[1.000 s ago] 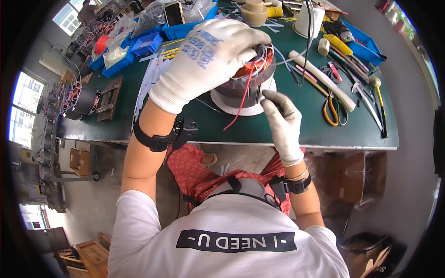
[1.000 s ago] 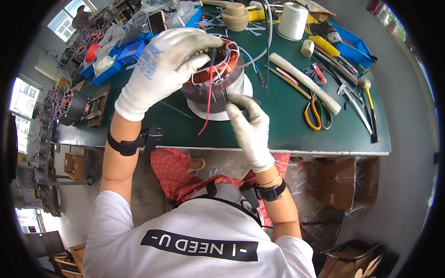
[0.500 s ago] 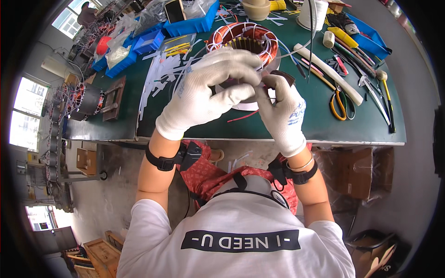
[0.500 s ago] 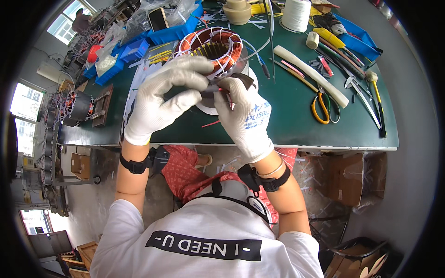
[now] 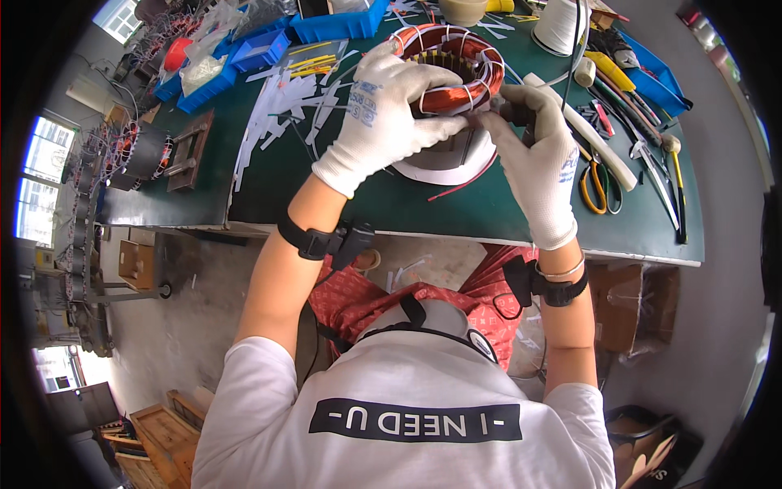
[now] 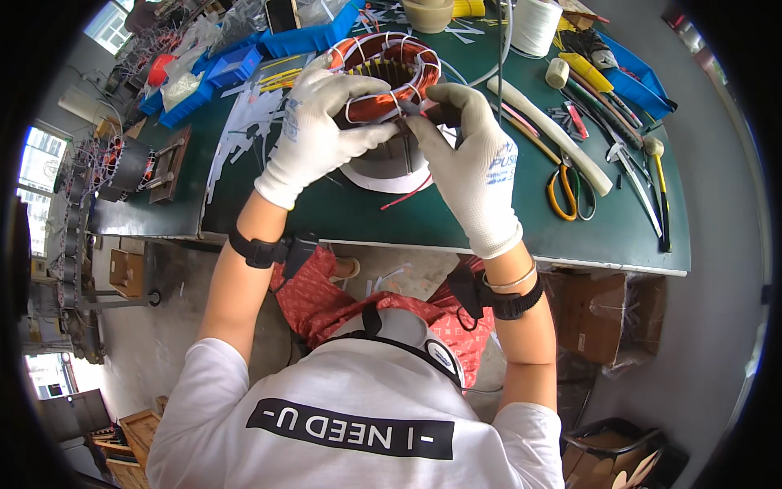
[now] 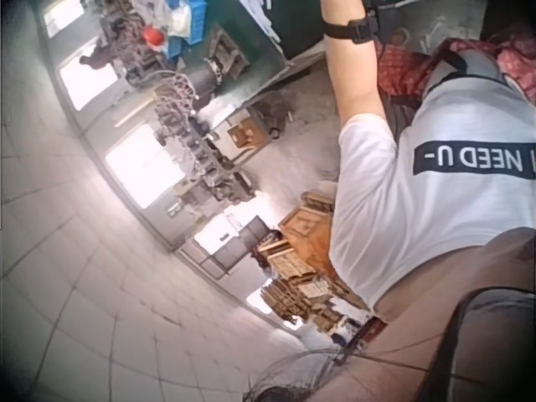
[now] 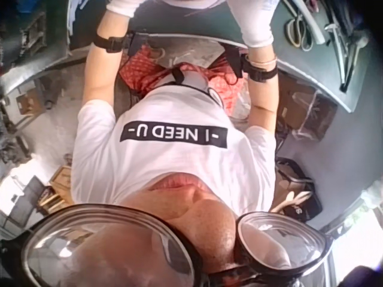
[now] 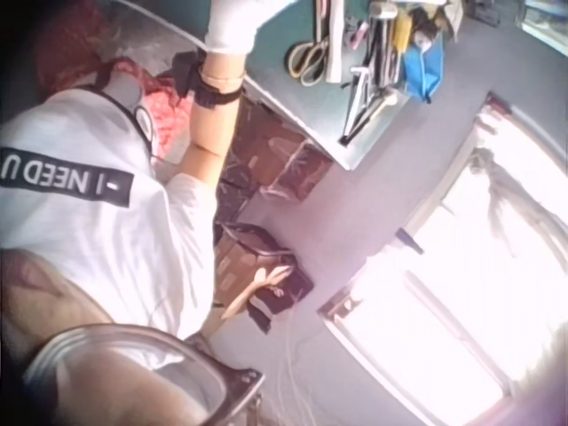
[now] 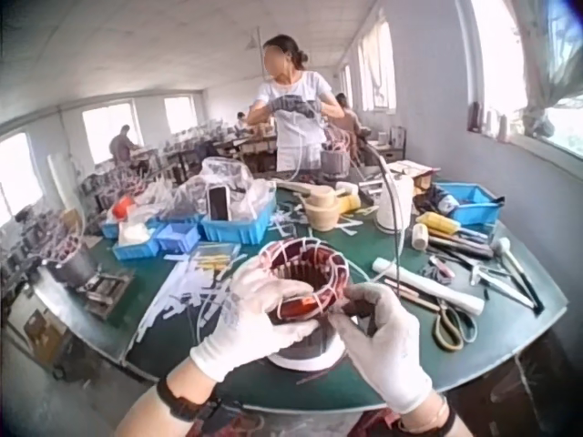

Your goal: Tying and securing wires on an electric motor stator using white string and wire cutters in an assembly line setting.

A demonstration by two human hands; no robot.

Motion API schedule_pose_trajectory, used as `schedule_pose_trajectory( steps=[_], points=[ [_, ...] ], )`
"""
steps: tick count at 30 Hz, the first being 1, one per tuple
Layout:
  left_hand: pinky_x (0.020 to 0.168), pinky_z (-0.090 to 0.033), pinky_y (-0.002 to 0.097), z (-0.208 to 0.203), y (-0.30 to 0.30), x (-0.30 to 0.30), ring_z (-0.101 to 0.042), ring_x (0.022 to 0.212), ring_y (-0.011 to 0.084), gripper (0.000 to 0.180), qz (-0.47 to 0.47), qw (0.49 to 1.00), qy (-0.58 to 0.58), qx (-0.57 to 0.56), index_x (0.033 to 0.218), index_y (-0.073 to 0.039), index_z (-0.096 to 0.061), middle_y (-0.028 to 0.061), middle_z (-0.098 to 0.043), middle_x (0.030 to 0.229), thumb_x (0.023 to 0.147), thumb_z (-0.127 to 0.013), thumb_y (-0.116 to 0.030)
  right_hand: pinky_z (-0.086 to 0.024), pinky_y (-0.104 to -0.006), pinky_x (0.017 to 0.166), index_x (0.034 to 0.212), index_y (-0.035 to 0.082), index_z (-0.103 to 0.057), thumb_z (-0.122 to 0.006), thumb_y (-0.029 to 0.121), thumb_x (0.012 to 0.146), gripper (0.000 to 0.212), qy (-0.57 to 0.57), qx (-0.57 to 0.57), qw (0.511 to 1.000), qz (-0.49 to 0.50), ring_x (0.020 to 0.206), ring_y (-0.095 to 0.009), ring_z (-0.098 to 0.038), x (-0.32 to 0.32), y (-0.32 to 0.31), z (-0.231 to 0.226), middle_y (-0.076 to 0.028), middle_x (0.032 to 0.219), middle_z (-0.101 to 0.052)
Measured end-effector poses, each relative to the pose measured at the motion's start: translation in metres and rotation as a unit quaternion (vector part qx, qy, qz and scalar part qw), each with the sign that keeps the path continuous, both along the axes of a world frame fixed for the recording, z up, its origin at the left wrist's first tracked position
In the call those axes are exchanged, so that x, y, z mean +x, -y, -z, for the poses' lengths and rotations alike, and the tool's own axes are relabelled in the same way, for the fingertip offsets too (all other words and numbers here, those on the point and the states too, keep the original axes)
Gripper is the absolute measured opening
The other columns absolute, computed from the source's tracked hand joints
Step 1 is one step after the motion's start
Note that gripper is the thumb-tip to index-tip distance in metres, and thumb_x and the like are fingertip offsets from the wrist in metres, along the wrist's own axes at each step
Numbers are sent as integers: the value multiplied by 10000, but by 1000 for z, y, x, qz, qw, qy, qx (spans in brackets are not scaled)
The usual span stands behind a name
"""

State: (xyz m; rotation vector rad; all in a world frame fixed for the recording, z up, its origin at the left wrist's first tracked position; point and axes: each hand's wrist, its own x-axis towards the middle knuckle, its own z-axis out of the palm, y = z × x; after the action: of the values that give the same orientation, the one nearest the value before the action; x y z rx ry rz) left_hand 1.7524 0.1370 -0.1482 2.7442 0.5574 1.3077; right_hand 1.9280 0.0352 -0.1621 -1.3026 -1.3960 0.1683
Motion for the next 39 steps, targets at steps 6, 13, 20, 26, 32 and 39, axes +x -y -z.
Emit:
schedule_pose_trajectory(
  steps=[6, 13, 20, 26, 32, 39],
  points=[
    [898, -469, 389, -9, -18, -13, -612, 936, 289, 343, 85, 996, 4, -34, 944, -105, -736, 73, -709, 942, 652, -854, -239, -532, -323, 596, 1257, 235, -660, -667, 29, 807, 495, 242, 102, 965, 25, 760, -272, -681, -1, 1, 9, -133, 959, -706],
    [1031, -411, 403, -21, -1, -30, -584, 1107, 295, 567, -14, 995, -95, 40, 1266, -145, -617, 85, -652, 1115, 746, -809, -259, -521, -310, 497, 1238, 302, -654, -645, 90, 801, 486, 438, 78, 888, 115, 581, -233, -644, -1, 2, -1, -82, 967, -673],
    [967, -441, 341, -18, -14, -27, -565, 1068, 250, 485, 63, 982, -110, -142, 1199, -91, -654, 119, -593, 1155, 842, -744, -408, -517, -327, 485, 1161, 249, -684, -658, 134, 828, 354, 426, 99, 891, 119, 588, -239, -655, -7, -7, 2, -83, 933, -680],
    [943, -451, 312, -4, -17, -21, -572, 1054, 202, 374, 74, 996, -35, -41, 1105, -97, -705, 64, -645, 1054, 821, -769, -332, -534, -345, 539, 1027, 197, -700, -697, 145, 852, 184, 254, 141, 951, 103, 630, -288, -666, -3, -13, 8, -99, 743, -688],
    [924, -450, 363, 4, -18, -15, -599, 983, 201, 205, 93, 994, 39, -39, 928, -167, -764, 0, -715, 947, 770, -802, -292, -535, -323, 646, 1002, 103, -701, -679, 117, 878, 127, 264, 98, 958, 59, 688, -279, -675, 4, -15, 10, -96, 853, -709],
    [1110, -301, 452, 8, -17, -13, -623, 956, 172, 168, 119, 991, 62, -12, 934, -133, -761, -10, -714, 929, 789, -790, -212, -546, -341, 537, 1036, 165, -717, -765, 174, 780, 261, 269, 167, 946, 63, 617, -285, -675, -8, 20, 6, -119, 821, -706]
  ],
)
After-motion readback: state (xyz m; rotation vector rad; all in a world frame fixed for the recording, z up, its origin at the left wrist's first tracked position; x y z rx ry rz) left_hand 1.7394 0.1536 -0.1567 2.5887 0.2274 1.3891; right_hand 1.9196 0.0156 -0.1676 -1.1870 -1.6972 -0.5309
